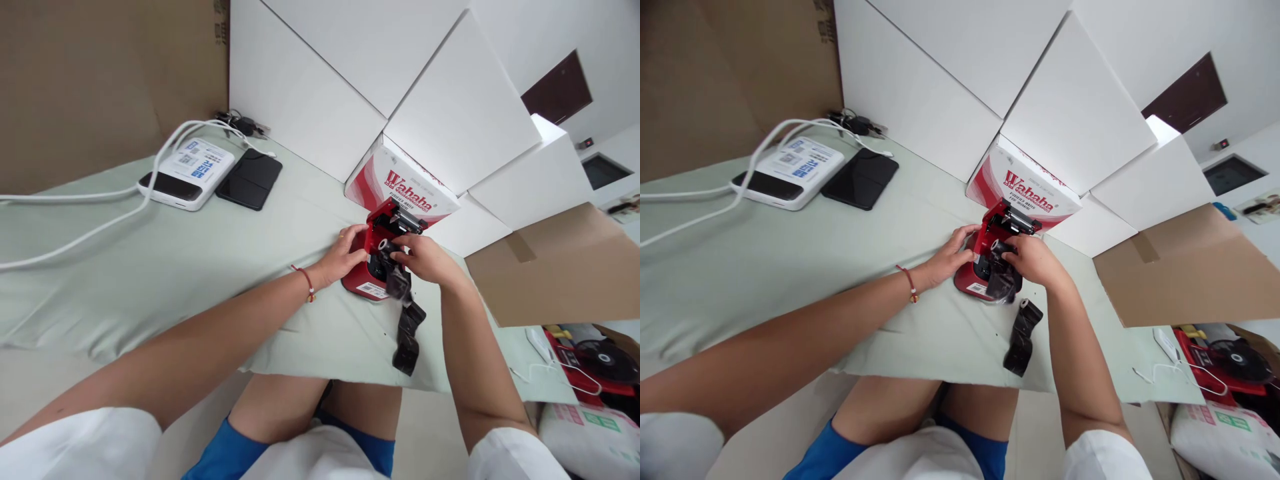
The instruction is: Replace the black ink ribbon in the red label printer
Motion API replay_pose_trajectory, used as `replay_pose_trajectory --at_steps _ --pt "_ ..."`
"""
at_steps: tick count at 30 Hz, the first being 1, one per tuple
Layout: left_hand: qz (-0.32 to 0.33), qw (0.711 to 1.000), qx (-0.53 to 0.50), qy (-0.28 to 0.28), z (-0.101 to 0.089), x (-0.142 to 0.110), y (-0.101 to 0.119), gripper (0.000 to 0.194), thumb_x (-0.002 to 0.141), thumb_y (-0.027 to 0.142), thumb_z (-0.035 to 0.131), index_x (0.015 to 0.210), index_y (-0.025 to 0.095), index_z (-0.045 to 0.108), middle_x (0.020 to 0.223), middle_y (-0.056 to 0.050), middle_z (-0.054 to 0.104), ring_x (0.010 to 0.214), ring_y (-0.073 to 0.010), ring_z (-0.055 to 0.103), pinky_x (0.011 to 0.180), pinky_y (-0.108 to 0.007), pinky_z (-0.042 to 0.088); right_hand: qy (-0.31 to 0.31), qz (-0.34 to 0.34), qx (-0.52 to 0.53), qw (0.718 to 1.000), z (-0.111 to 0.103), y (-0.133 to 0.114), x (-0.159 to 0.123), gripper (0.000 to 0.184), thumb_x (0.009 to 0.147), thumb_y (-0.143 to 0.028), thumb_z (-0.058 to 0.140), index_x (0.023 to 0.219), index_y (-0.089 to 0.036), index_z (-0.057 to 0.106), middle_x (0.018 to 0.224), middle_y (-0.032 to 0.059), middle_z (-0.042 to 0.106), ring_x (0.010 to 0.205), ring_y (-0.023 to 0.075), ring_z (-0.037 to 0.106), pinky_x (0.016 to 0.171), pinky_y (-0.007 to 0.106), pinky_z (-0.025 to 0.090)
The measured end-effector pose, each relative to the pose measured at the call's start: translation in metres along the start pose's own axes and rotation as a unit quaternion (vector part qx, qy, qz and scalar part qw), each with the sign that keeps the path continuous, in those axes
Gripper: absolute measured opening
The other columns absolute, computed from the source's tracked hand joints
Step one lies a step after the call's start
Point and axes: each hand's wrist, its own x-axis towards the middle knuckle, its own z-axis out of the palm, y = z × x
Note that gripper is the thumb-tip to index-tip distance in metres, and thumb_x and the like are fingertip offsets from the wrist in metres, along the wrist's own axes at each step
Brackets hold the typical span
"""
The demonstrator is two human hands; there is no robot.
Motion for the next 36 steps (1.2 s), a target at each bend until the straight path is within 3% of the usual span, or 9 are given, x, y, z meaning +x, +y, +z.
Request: replay_pose_trajectory --at_steps 7,12,17,19,22,24,26,31,36 --pt "-0.004 1.000 -0.012 0.001 0.001 0.002 -0.004 0.074 0.083 0.032 0.066 0.154 0.023 0.050 0.162 -0.015 0.048 0.158 -0.0333 0.044 0.140 -0.054 0.028 -0.058 0.029 -0.068 0.996 0.015 -0.007 0.032 0.037 0.102 -0.026 0.066 0.136 -0.019 0.079 0.128 0.0121 0.083 0.110 0.0276 0.075 0.086 0.032 0.051" --pt "-0.003 1.000 0.000 0.001 0.000 0.002 -0.003 0.073 0.082 0.032 0.067 0.153 0.024 0.050 0.161 -0.014 0.049 0.158 -0.0339 0.044 0.140 -0.056 0.027 -0.097 0.029 -0.069 0.992 0.023 -0.005 0.050 0.035 0.098 -0.021 0.072 0.131 -0.018 0.083 0.121 0.0132 0.085 0.105 0.0284 0.077 0.085 0.032 0.052" --pt "-0.006 1.000 0.001 0.000 0.001 0.002 -0.003 0.074 0.082 0.032 0.066 0.154 0.022 0.050 0.161 -0.016 0.048 0.157 -0.0335 0.044 0.140 -0.054 0.027 -0.089 0.013 -0.021 0.996 0.013 -0.012 0.029 0.038 0.102 -0.021 0.066 0.138 -0.023 0.081 0.120 0.0076 0.085 0.100 0.0221 0.077 0.088 0.029 0.055" --pt "-0.007 1.000 -0.004 0.000 0.001 0.002 -0.003 0.073 0.082 0.032 0.067 0.152 0.024 0.051 0.160 -0.014 0.050 0.157 -0.0339 0.045 0.140 -0.055 0.028 -0.035 0.007 0.057 0.998 0.005 -0.015 0.011 0.034 0.105 -0.028 0.062 0.133 -0.024 0.083 0.113 0.0051 0.086 0.093 0.0200 0.076 0.087 0.030 0.057" --pt "-0.012 1.000 -0.010 -0.004 0.001 0.001 0.000 0.072 0.082 0.033 0.068 0.152 0.026 0.051 0.162 -0.013 0.049 0.158 -0.0348 0.043 0.140 -0.056 0.027 0.165 0.008 0.176 0.970 -0.003 -0.012 -0.006 0.033 0.105 -0.042 0.062 0.114 -0.022 0.086 0.106 0.0068 0.085 0.094 0.0230 0.077 0.090 0.036 0.060" --pt "-0.017 1.000 -0.010 -0.006 0.000 0.000 0.001 0.073 0.083 0.034 0.066 0.154 0.025 0.050 0.164 -0.013 0.047 0.160 -0.0348 0.042 0.140 -0.056 0.026 0.314 0.001 0.167 0.935 -0.002 -0.003 -0.005 0.036 0.106 -0.046 0.060 0.116 -0.021 0.085 0.115 0.0103 0.085 0.103 0.0266 0.076 0.099 0.043 0.060" --pt "-0.020 1.000 -0.010 -0.009 -0.001 -0.001 0.002 0.073 0.083 0.035 0.066 0.154 0.026 0.049 0.164 -0.013 0.046 0.160 -0.0343 0.042 0.140 -0.056 0.026 0.396 -0.013 0.112 0.911 0.005 0.011 0.004 0.042 0.107 -0.049 0.057 0.129 -0.022 0.080 0.134 0.0141 0.080 0.117 0.0300 0.073 0.112 0.051 0.055" --pt "-0.012 1.000 -0.009 -0.008 -0.001 -0.002 0.003 0.074 0.082 0.034 0.065 0.154 0.025 0.049 0.163 -0.013 0.048 0.161 -0.0346 0.041 0.141 -0.057 0.025 0.356 -0.032 0.083 0.930 0.031 0.037 0.015 0.063 0.111 -0.066 0.043 0.140 -0.019 0.074 0.142 0.0187 0.076 0.134 0.0327 0.066 0.120 0.057 0.048" --pt "0.003 1.000 -0.021 -0.021 -0.001 -0.002 0.004 0.081 0.086 0.036 0.061 0.164 0.024 0.042 0.175 -0.013 0.039 0.169 -0.0340 0.030 0.143 -0.056 0.022 0.354 -0.047 0.132 0.925 0.046 0.027 -0.019 0.054 0.114 -0.060 0.045 0.135 -0.023 0.077 0.133 0.0133 0.081 0.127 0.0282 0.070 0.115 0.050 0.052"
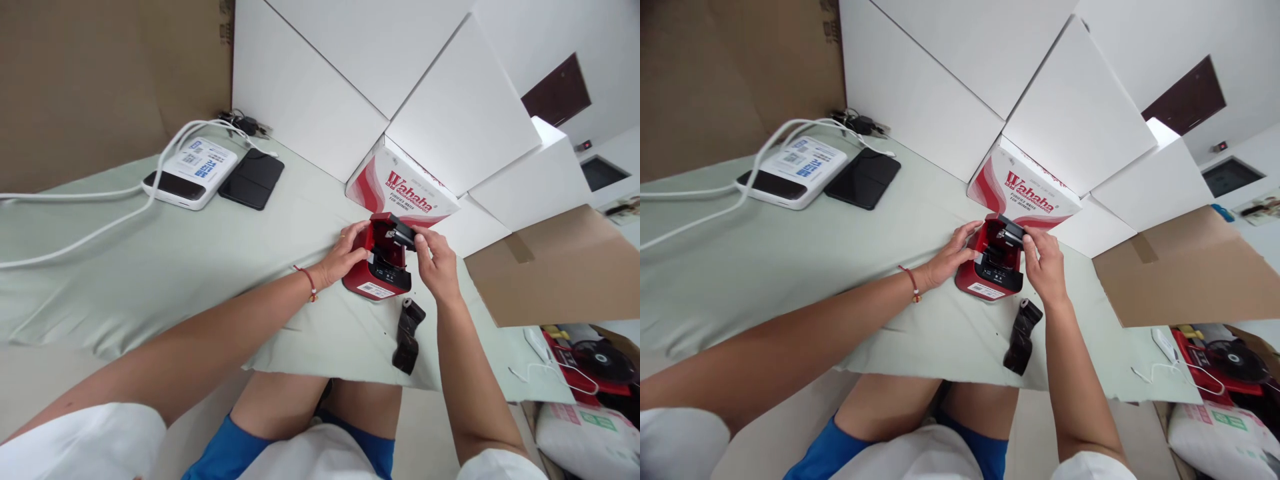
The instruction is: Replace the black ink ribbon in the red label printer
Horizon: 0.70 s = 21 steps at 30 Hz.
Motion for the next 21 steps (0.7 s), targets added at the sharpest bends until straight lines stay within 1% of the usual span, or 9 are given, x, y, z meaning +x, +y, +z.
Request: replay_pose_trajectory --at_steps 2,5,8,11,14,18,20,21 --pt "0.014 1.000 -0.002 -0.005 -0.001 0.000 0.000 0.081 0.090 0.037 0.058 0.168 0.026 0.039 0.179 -0.011 0.037 0.172 -0.0324 0.026 0.144 -0.055 0.019 0.004 0.000 0.011 1.000 -0.003 -0.007 -0.013 0.052 0.114 -0.059 0.046 0.131 -0.023 0.079 0.131 0.0127 0.081 0.125 0.0280 0.070 0.113 0.050 0.054" --pt "0.028 1.000 0.010 -0.009 -0.002 -0.001 0.001 0.074 0.098 0.045 0.055 0.169 0.028 0.042 0.181 -0.009 0.035 0.175 -0.0304 0.021 0.146 -0.054 0.014 0.000 -0.002 0.023 1.000 -0.003 -0.010 -0.028 0.048 0.114 -0.056 0.048 0.130 -0.024 0.080 0.133 0.0122 0.081 0.127 0.0280 0.070 0.114 0.051 0.054" --pt "0.021 0.999 0.025 -0.024 -0.004 -0.003 0.004 0.065 0.105 0.054 0.050 0.166 0.033 0.047 0.183 -0.006 0.031 0.178 -0.0283 0.012 0.146 -0.055 0.013 -0.012 -0.004 0.046 0.999 0.001 -0.009 -0.038 0.045 0.114 -0.053 0.049 0.126 -0.026 0.082 0.132 0.0114 0.081 0.129 0.0274 0.070 0.115 0.051 0.054" --pt "0.011 0.999 0.032 -0.027 -0.004 -0.005 0.007 0.057 0.108 0.057 0.045 0.158 0.031 0.058 0.183 -0.007 0.029 0.178 -0.0279 0.010 0.147 -0.053 0.013 -0.017 0.005 0.077 0.997 0.007 -0.009 -0.046 0.043 0.115 -0.051 0.049 0.116 -0.027 0.085 0.127 0.0111 0.082 0.123 0.0264 0.073 0.110 0.050 0.057" --pt "0.011 0.999 0.030 -0.018 -0.004 -0.005 0.005 0.052 0.109 0.056 0.044 0.147 0.030 0.066 0.178 -0.008 0.034 0.178 -0.0282 0.012 0.147 -0.052 0.015 -0.002 0.019 0.083 0.996 0.015 -0.011 -0.053 0.044 0.114 -0.050 0.050 0.108 -0.026 0.086 0.121 0.0115 0.083 0.114 0.0261 0.074 0.104 0.049 0.058" --pt "0.022 0.999 0.033 -0.024 -0.002 -0.003 -0.002 0.045 0.106 0.052 0.048 0.140 0.031 0.068 0.172 -0.007 0.045 0.178 -0.0275 0.012 0.147 -0.054 0.014 0.019 0.030 0.065 0.997 0.022 -0.016 -0.058 0.048 0.115 -0.051 0.047 0.102 -0.027 0.086 0.114 0.0115 0.084 0.108 0.0264 0.074 0.102 0.050 0.057" --pt "0.022 0.999 0.034 -0.016 -0.002 -0.002 -0.007 0.046 0.102 0.050 0.053 0.141 0.031 0.068 0.173 -0.008 0.043 0.178 -0.0298 0.013 0.146 -0.057 0.014 0.020 0.027 0.068 0.997 0.024 -0.017 -0.058 0.048 0.115 -0.051 0.046 0.103 -0.026 0.086 0.114 0.0117 0.084 0.108 0.0263 0.074 0.101 0.049 0.057" --pt "0.021 0.999 0.035 -0.012 -0.002 -0.001 -0.008 0.049 0.098 0.049 0.058 0.141 0.031 0.068 0.175 -0.008 0.040 0.178 -0.0317 0.012 0.146 -0.058 0.013 0.017 0.025 0.072 0.997 0.023 -0.017 -0.058 0.048 0.115 -0.051 0.047 0.104 -0.026 0.086 0.114 0.0118 0.084 0.107 0.0262 0.074 0.100 0.049 0.057"
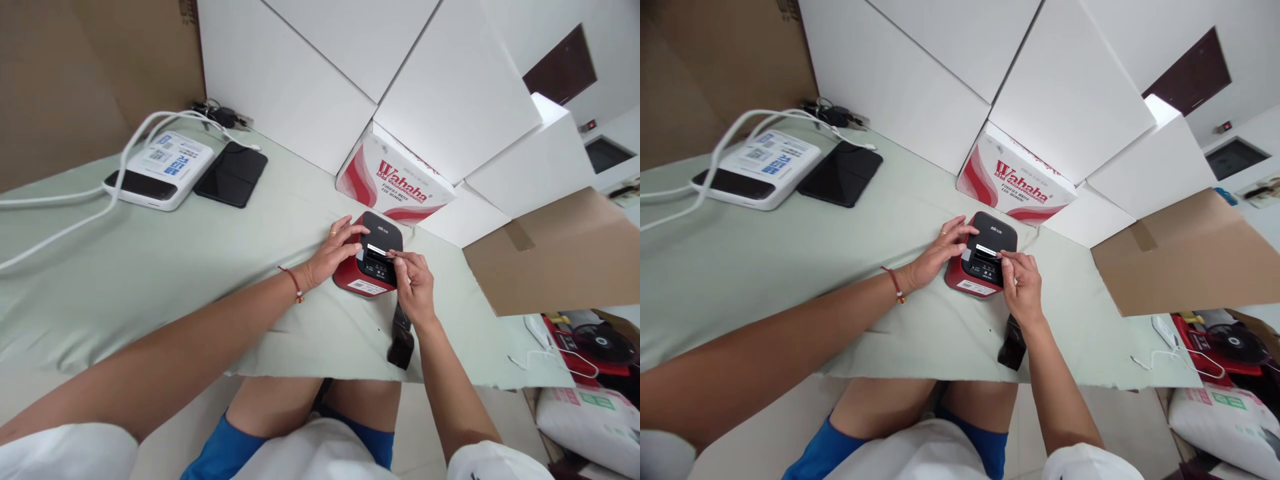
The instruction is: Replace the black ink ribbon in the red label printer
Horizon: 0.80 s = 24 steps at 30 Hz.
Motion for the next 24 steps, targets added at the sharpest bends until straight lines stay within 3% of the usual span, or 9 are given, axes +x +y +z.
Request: replay_pose_trajectory --at_steps 5,8,11,16,21,24 --pt "-0.026 1.000 -0.009 -0.002 -0.001 0.001 0.002 0.067 0.083 0.042 0.068 0.148 0.028 0.065 0.179 -0.011 0.030 0.178 -0.0357 0.012 0.146 -0.057 0.012 -0.015 0.034 0.027 0.999 -0.005 0.001 0.006 0.050 0.115 -0.054 0.047 0.102 -0.026 0.086 0.112 0.0097 0.084 0.110 0.0252 0.075 0.103 0.047 0.057" --pt "-0.035 0.999 -0.032 0.000 -0.002 0.001 0.005 0.079 0.082 0.040 0.068 0.159 0.031 0.056 0.180 -0.009 0.030 0.178 -0.0343 0.012 0.145 -0.055 0.014 -0.009 0.054 0.057 0.997 -0.009 -0.004 0.005 0.049 0.114 -0.057 0.046 0.122 -0.027 0.084 0.122 0.0098 0.083 0.118 0.0250 0.074 0.107 0.047 0.058" --pt "-0.028 0.998 -0.056 0.014 -0.002 0.001 0.003 0.085 0.081 0.039 0.069 0.163 0.035 0.049 0.178 -0.005 0.035 0.175 -0.0337 0.020 0.145 -0.057 0.015 -0.008 0.007 0.073 0.997 -0.011 -0.015 -0.005 0.047 0.114 -0.053 0.049 0.144 -0.027 0.075 0.138 0.0111 0.079 0.129 0.0260 0.073 0.115 0.051 0.056" --pt "-0.025 0.998 -0.053 0.025 0.000 0.003 -0.001 0.086 0.079 0.036 0.068 0.163 0.037 0.049 0.177 -0.003 0.039 0.173 -0.0357 0.023 0.144 -0.060 0.018 -0.048 -0.098 0.050 0.993 -0.009 -0.029 -0.029 0.036 0.114 -0.038 0.050 0.125 -0.030 0.083 0.126 0.0089 0.084 0.117 0.0261 0.078 0.112 0.055 0.060" --pt "-0.041 0.996 -0.061 0.047 0.003 0.006 -0.001 0.094 0.075 0.030 0.066 0.166 0.035 0.044 0.180 -0.004 0.035 0.174 -0.0355 0.022 0.144 -0.060 0.015 -0.002 -0.131 0.030 0.991 0.000 -0.031 -0.044 0.037 0.110 -0.023 0.056 0.140 -0.029 0.077 0.135 0.0108 0.081 0.123 0.0267 0.077 0.104 0.052 0.063" --pt "-0.043 0.995 -0.063 0.057 0.004 0.008 -0.001 0.093 0.071 0.026 0.063 0.162 0.036 0.046 0.180 -0.002 0.035 0.175 -0.0338 0.021 0.145 -0.058 0.014 0.010 -0.122 0.014 0.992 0.003 -0.031 -0.046 0.036 0.110 -0.022 0.056 0.138 -0.030 0.078 0.133 0.0106 0.082 0.122 0.0270 0.077 0.103 0.052 0.064"
